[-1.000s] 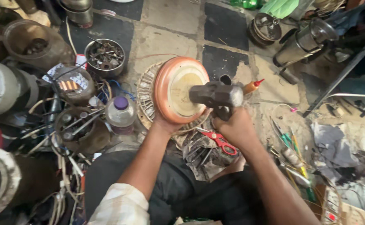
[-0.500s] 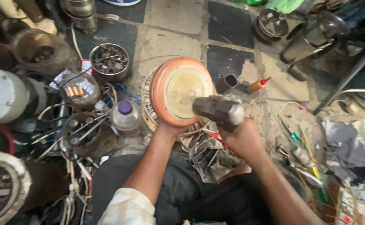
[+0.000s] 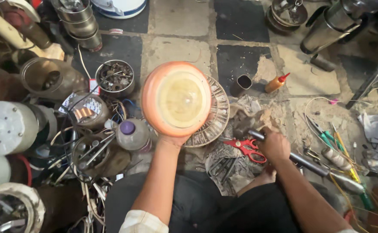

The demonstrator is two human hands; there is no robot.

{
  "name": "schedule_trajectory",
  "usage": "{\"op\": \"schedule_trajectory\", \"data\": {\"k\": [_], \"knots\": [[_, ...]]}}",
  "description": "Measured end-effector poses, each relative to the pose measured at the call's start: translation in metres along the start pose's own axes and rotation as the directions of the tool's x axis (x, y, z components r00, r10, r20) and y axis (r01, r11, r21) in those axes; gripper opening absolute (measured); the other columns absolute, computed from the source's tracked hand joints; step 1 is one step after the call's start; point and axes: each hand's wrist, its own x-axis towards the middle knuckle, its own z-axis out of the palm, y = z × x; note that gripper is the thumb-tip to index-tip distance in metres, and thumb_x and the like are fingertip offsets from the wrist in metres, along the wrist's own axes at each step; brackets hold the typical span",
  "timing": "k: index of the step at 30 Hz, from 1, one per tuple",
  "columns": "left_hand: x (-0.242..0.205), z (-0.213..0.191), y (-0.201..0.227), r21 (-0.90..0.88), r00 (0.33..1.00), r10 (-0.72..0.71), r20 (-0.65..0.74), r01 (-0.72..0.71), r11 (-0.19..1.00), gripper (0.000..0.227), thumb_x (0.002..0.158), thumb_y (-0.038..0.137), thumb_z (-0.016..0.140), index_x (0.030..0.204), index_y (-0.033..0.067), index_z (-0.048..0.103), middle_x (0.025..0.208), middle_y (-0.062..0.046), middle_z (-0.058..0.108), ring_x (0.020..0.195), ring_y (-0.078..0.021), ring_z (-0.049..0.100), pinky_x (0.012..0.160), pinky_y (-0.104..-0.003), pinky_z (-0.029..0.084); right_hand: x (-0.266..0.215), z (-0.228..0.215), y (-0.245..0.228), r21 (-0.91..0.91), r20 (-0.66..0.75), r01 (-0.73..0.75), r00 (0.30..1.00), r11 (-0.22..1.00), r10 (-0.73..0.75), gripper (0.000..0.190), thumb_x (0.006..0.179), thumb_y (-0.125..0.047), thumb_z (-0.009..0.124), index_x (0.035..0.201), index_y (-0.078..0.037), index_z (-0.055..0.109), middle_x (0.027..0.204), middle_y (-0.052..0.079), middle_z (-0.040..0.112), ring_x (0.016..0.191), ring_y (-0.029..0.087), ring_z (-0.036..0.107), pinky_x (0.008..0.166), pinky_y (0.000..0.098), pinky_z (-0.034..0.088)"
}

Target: The person sits on the floor and uses a hammer to tap a metal plate, then uses scissors to cut a small piece of material. They assemble a motor stator with a rotor, securing the components by repeatedly tapping them with a hammer.

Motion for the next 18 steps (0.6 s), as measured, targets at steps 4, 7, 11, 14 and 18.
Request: {"op": "schedule_trajectory", "data": {"k": [4, 7, 11, 14, 18], "knots": [[0.007, -0.026, 0.000, 0.173, 0.981, 0.154, -0.115, -0.133, 0.976, 0.063, 0.105, 0.052, 0.059, 0.149, 0.0076, 0.051, 0.140, -0.015, 0.061, 0.124, -0.0306, 0.062, 0.104, -0.049, 0.054, 0.021, 0.039, 0.020, 0.081, 0.062, 0.038, 0.997, 0.996, -0.043, 0.041, 0.078, -0.032, 0.082, 0.115, -0.018, 0.069, 0.101, 0.014, 0.075, 0.097, 0.036, 0.072, 0.085, 0.0492, 0.056], [0.010, -0.047, -0.017, 0.207, 0.976, 0.196, -0.093, -0.173, 0.963, 0.062, 0.106, 0.051, 0.059, 0.149, 0.0070, 0.052, 0.137, -0.015, 0.063, 0.122, -0.0285, 0.064, 0.103, -0.047, 0.055, 0.021, 0.029, 0.005, 0.223, -0.122, 0.224, 0.972, 0.949, -0.201, 0.044, 0.077, -0.027, 0.082, 0.118, -0.014, 0.070, 0.106, 0.017, 0.073, 0.101, 0.037, 0.070, 0.088, 0.0492, 0.055], [0.008, -0.051, -0.033, 0.402, 0.975, 0.192, -0.111, -0.133, 0.906, 0.067, 0.104, 0.050, 0.061, 0.152, 0.0047, 0.051, 0.141, -0.011, 0.061, 0.128, -0.0229, 0.060, 0.110, -0.038, 0.049, -0.003, -0.034, -0.045, 0.770, -0.169, 0.216, 0.976, 0.601, -0.134, 0.050, 0.095, -0.035, 0.066, 0.139, -0.010, 0.060, 0.128, 0.013, 0.070, 0.111, 0.025, 0.069, 0.096, 0.0402, 0.056], [0.001, -0.023, -0.039, 0.752, 0.939, 0.345, 0.006, -0.231, 0.617, 0.071, 0.097, 0.044, 0.071, 0.154, 0.0111, 0.044, 0.144, -0.011, 0.057, 0.133, -0.0234, 0.056, 0.114, -0.037, 0.045, -0.030, -0.083, -0.076, 0.966, -0.183, 0.243, 0.884, 0.090, -0.431, 0.065, 0.100, -0.037, 0.060, 0.151, -0.002, 0.042, 0.142, 0.015, 0.058, 0.125, 0.022, 0.060, 0.104, 0.0372, 0.051], [0.003, 0.010, -0.054, 0.990, 0.869, 0.476, 0.135, -0.140, -0.025, 0.082, 0.085, 0.032, 0.086, 0.152, 0.0069, 0.046, 0.144, -0.018, 0.057, 0.135, -0.0295, 0.056, 0.115, -0.042, 0.047, -0.034, -0.093, -0.102, 0.992, -0.126, 0.102, 0.907, -0.081, -0.402, 0.060, 0.103, -0.034, 0.057, 0.150, 0.003, 0.043, 0.139, 0.017, 0.060, 0.125, 0.022, 0.059, 0.106, 0.0373, 0.049]]}}
